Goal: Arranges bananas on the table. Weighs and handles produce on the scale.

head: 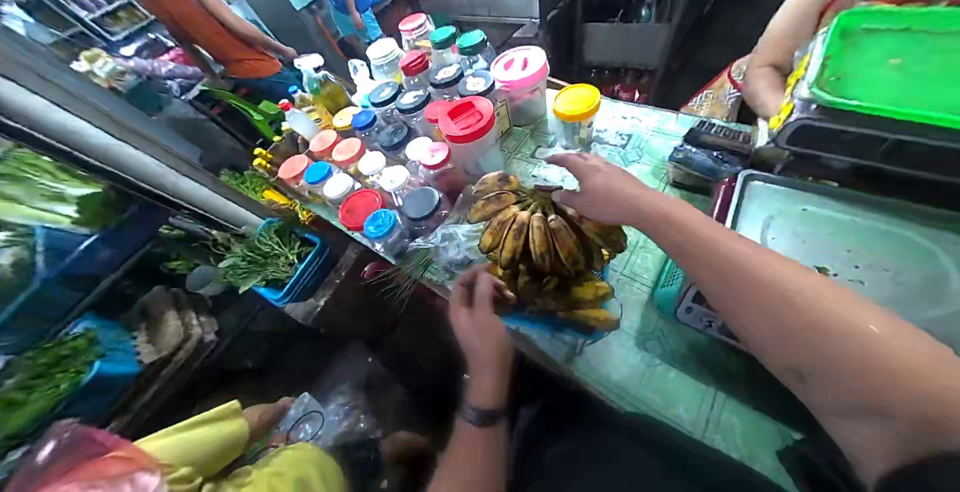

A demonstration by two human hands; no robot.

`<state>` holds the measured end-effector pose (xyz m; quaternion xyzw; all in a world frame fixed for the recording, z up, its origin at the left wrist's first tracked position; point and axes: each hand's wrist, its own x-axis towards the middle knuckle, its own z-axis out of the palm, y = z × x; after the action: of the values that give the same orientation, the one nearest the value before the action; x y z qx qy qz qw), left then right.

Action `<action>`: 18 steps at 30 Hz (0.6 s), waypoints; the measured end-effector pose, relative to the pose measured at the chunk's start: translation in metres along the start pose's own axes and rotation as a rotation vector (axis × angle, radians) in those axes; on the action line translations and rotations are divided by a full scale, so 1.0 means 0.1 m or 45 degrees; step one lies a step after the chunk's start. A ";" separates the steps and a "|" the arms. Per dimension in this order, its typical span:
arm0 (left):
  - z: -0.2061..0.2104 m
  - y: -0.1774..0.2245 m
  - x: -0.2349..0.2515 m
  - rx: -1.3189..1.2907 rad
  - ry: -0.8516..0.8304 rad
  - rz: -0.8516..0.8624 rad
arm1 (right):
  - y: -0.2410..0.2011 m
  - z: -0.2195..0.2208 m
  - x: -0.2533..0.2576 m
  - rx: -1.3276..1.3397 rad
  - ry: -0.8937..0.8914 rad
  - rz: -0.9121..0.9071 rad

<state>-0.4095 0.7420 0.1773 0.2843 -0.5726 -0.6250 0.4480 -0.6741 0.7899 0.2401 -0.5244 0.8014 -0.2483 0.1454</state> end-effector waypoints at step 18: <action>-0.33 -1.62 -0.23 0.406 -0.036 -0.858 | 0.56 -0.14 -1.67 0.878 1.009 0.548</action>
<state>-0.4092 0.7381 0.0106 0.5143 -0.5432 -0.6443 0.1591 -0.6555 0.9644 0.2166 -0.1382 0.7560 -0.6383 0.0437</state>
